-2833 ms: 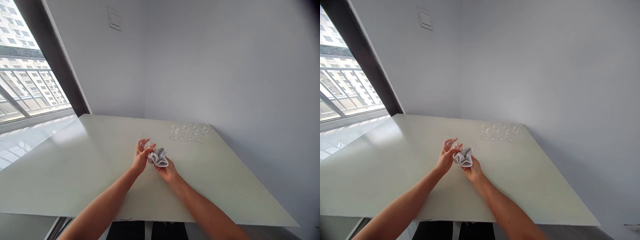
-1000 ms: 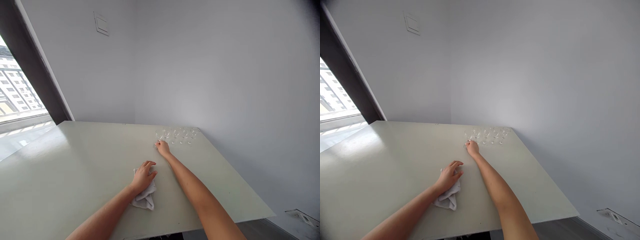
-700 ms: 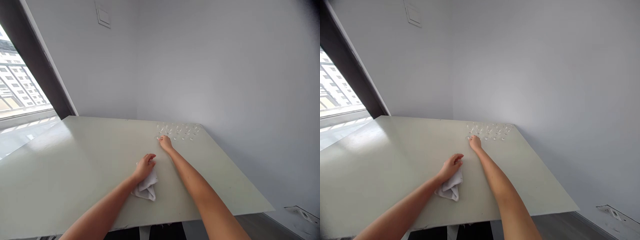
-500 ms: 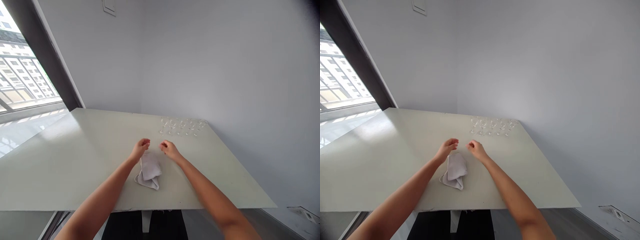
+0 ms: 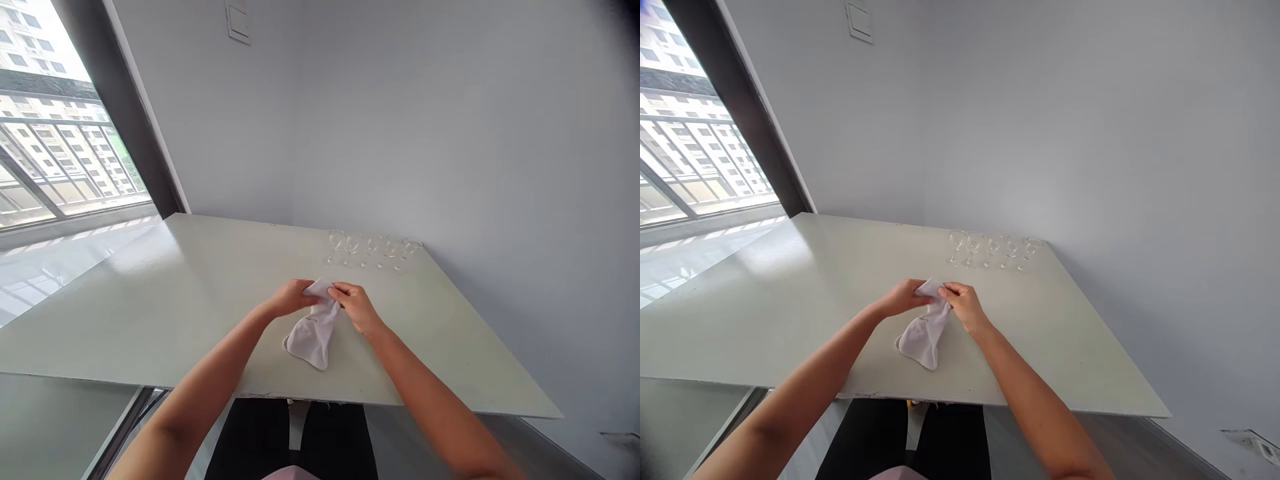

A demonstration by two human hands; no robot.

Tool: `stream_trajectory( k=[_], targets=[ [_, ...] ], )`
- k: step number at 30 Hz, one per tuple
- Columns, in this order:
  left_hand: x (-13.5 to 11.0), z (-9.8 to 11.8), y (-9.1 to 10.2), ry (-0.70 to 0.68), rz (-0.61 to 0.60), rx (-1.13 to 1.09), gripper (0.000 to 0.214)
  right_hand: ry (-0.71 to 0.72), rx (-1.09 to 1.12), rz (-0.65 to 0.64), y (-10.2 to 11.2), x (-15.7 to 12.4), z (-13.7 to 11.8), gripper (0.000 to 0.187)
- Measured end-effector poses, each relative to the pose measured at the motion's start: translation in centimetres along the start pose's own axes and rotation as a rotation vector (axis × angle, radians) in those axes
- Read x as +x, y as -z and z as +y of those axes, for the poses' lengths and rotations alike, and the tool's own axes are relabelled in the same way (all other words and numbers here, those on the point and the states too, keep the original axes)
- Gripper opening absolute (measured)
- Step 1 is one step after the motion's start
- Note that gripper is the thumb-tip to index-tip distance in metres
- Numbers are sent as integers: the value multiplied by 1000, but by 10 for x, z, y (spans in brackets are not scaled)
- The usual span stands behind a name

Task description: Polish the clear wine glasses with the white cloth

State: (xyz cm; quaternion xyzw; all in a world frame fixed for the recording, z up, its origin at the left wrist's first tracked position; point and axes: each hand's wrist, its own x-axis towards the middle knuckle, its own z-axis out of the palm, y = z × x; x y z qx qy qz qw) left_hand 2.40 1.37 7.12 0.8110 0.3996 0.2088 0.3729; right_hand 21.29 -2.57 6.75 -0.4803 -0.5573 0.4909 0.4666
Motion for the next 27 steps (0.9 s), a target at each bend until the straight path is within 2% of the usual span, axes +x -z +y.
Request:
stream_trajectory(
  k=[2, 4, 6, 8, 10, 12, 13, 14, 18, 22, 24, 27],
  targets=[
    [9, 11, 8, -26, 190, 94, 19, 94, 40, 61, 6, 9, -16, 24],
    [16, 27, 23, -116, 358, 155, 19, 252, 25, 115, 10, 15, -31, 21],
    [14, 43, 43, -211, 418, 245, 22, 393, -45, 126, 11, 15, -44, 18],
    [2, 54, 60, -238, 321, 366, 20, 460, -154, 88, 12, 9, -49, 17],
    [-17, 56, 70, -206, 95, 412, 26, 442, -280, -24, 13, -2, -44, 18],
    [-34, 49, 70, -156, -117, 331, 41, 354, -373, -141, 16, -13, -28, 23],
    [-40, 43, 65, -130, -158, 276, 44, 297, -398, -164, 18, -16, -17, 25],
    [-43, 37, 57, -106, -145, 238, 44, 243, -404, -154, 21, -17, -6, 25],
    [-31, 11, 2, -8, 114, 306, 43, 81, -330, 53, 30, -10, 38, 23],
    [0, -17, -51, 23, 73, 476, 53, -93, -287, 191, 39, -3, 59, 26],
    [16, -34, -62, 2, 51, 570, 56, -107, -299, 207, 43, -4, 62, 26],
    [43, -60, -56, -15, 63, 660, 58, -89, -352, 198, 47, -6, 63, 27]
  ],
)
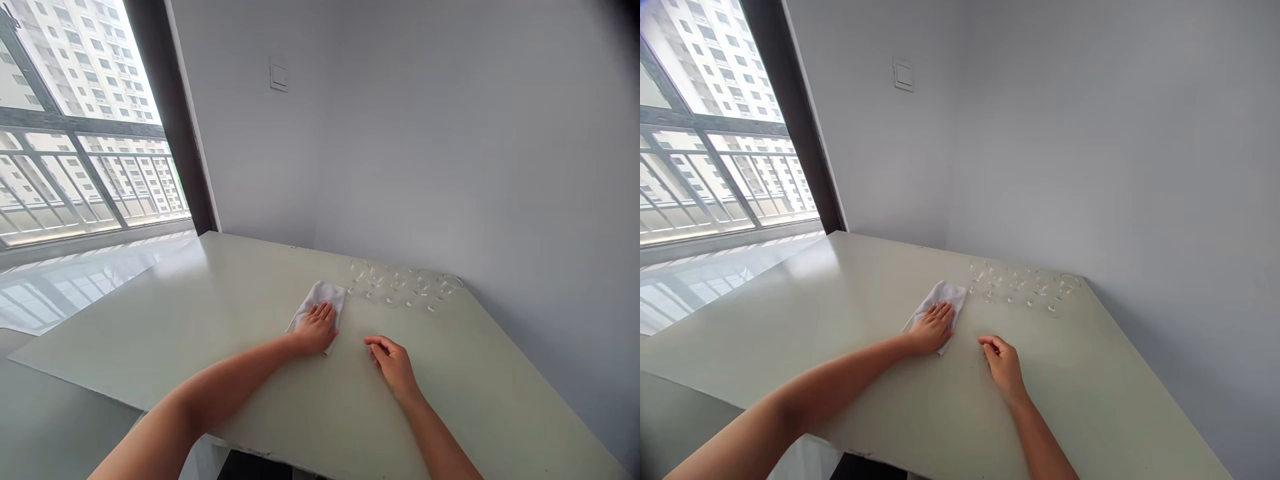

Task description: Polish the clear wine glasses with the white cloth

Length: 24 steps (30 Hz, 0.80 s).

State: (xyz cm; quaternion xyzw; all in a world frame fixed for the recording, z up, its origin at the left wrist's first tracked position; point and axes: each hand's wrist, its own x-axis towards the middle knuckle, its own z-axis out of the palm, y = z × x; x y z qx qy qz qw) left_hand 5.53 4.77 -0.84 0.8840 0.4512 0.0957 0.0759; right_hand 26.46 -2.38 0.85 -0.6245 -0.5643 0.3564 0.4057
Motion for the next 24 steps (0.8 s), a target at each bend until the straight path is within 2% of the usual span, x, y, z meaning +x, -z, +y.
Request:
stream_trajectory(
  k=[3, 7, 9, 11, 14, 18, 21, 24],
  targets=[
    [32, -38, 3, 64, -18, 31, 57, 82, -69, -15, 0, -2, 1, 26],
    [66, -102, 17, 155, -44, 39, 61, 179, -140, -39, -3, -2, 5, 25],
    [70, -139, 28, 228, -46, 42, 61, 178, -160, -36, -3, -1, 8, 25],
    [62, -178, 40, 324, -37, 49, 60, 172, -175, -17, -3, 0, 10, 25],
    [28, -234, 64, 507, -1, 61, 59, 181, -194, 0, -2, 2, 12, 24],
    [-51, -293, 96, 763, 48, 91, 58, 188, -208, 4, -2, 3, 14, 23],
    [-119, -318, 116, 937, 64, 110, 59, 192, -204, -1, -2, 4, 17, 23],
    [-184, -327, 130, 1083, 77, 125, 61, 206, -193, -12, -2, 3, 16, 23]
  ],
)
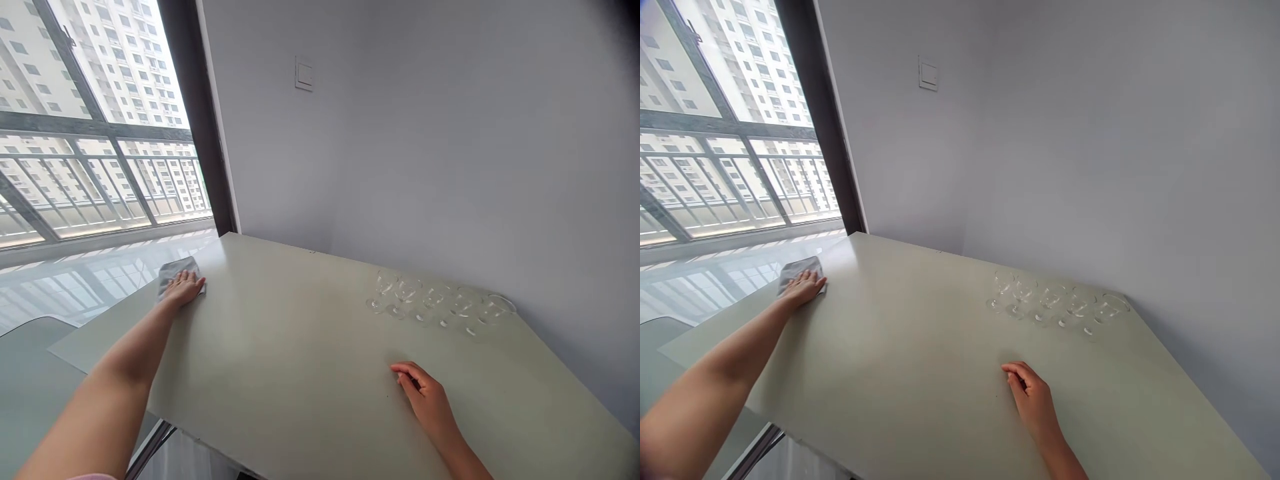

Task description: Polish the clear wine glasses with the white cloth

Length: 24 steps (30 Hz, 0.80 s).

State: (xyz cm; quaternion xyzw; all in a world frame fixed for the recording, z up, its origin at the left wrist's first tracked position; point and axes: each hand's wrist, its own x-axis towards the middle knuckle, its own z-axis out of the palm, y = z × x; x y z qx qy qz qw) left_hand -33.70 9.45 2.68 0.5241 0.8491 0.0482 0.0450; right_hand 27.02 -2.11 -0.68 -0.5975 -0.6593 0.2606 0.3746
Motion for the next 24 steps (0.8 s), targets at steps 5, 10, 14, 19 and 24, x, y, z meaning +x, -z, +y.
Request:
stream_trajectory(
  k=[5, 10, 14, 19, 24],
  targets=[
    [-44, -64, 2, 130, 28, 23, 63, 24, 11, -5, 4, -3, -10, 24],
    [-85, -57, -15, 127, 27, 60, 70, 110, 87, -19, 5, -6, -23, 25],
    [-129, 11, -31, -51, 38, 91, 66, 124, 150, -43, 4, -10, -33, 25],
    [-207, 128, -51, -380, 103, 3, 64, 144, 177, -31, 10, -19, -48, 23],
    [-299, 221, -73, -752, 84, -264, 63, 211, 171, 23, 9, -40, -70, 23]
  ],
)
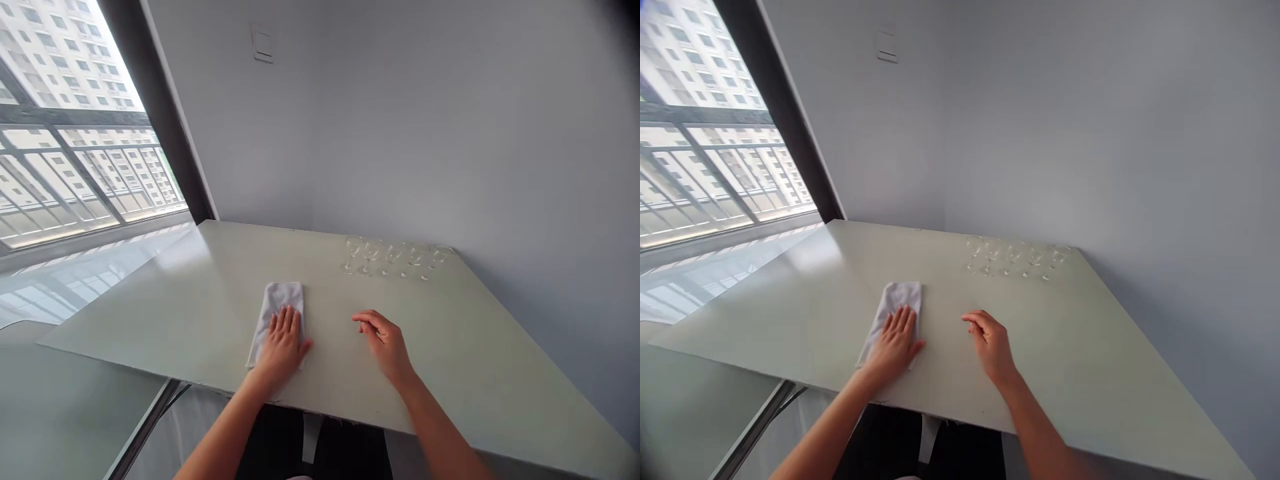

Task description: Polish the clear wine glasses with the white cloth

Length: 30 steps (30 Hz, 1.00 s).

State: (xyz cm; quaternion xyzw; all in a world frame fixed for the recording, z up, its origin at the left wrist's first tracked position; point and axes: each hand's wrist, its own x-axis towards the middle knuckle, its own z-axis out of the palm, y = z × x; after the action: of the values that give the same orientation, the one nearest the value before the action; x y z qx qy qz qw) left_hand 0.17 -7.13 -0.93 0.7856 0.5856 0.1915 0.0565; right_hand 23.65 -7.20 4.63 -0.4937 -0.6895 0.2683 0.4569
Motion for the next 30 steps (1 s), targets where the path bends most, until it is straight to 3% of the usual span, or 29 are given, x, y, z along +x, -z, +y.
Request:
stream_trajectory(
  k=[2, 5, 7, 9, 11, 13, 17, 21, 23, 26, 30],
  targets=[
    [-8, 34, -9, -37, 40, -213, 57, 6, -27, 16, -16, -7, -11, 26],
    [-15, 59, -6, 178, 306, -593, 48, 55, -200, 19, -53, -15, -22, 36],
    [-14, 61, 4, 330, 554, -766, 43, 117, -370, -67, -80, -16, -23, 42],
    [-12, 56, 14, 369, 717, -855, 40, 154, -492, -207, -101, -13, -18, 53],
    [-11, 48, 19, 360, 764, -901, 40, 150, -564, -328, -112, -8, -9, 64],
    [-12, 40, 17, 369, 730, -942, 45, 151, -595, -409, -110, 0, 2, 68],
    [-19, 24, 1, 486, 562, -1122, 48, 207, -598, -481, -78, 23, 26, 69],
    [-20, 18, -7, 544, 522, -1186, 47, 163, -601, -477, -25, 46, 56, 64],
    [-19, 19, -5, 546, 505, -1178, 46, 84, -607, -499, 6, 54, 76, 65],
    [-19, 21, -2, 549, 500, -1209, 45, -32, -674, -409, 61, 53, 109, 61],
    [-20, 22, 0, 550, 516, -1263, 42, -267, -850, -235, 141, 28, 150, 61]
  ],
)
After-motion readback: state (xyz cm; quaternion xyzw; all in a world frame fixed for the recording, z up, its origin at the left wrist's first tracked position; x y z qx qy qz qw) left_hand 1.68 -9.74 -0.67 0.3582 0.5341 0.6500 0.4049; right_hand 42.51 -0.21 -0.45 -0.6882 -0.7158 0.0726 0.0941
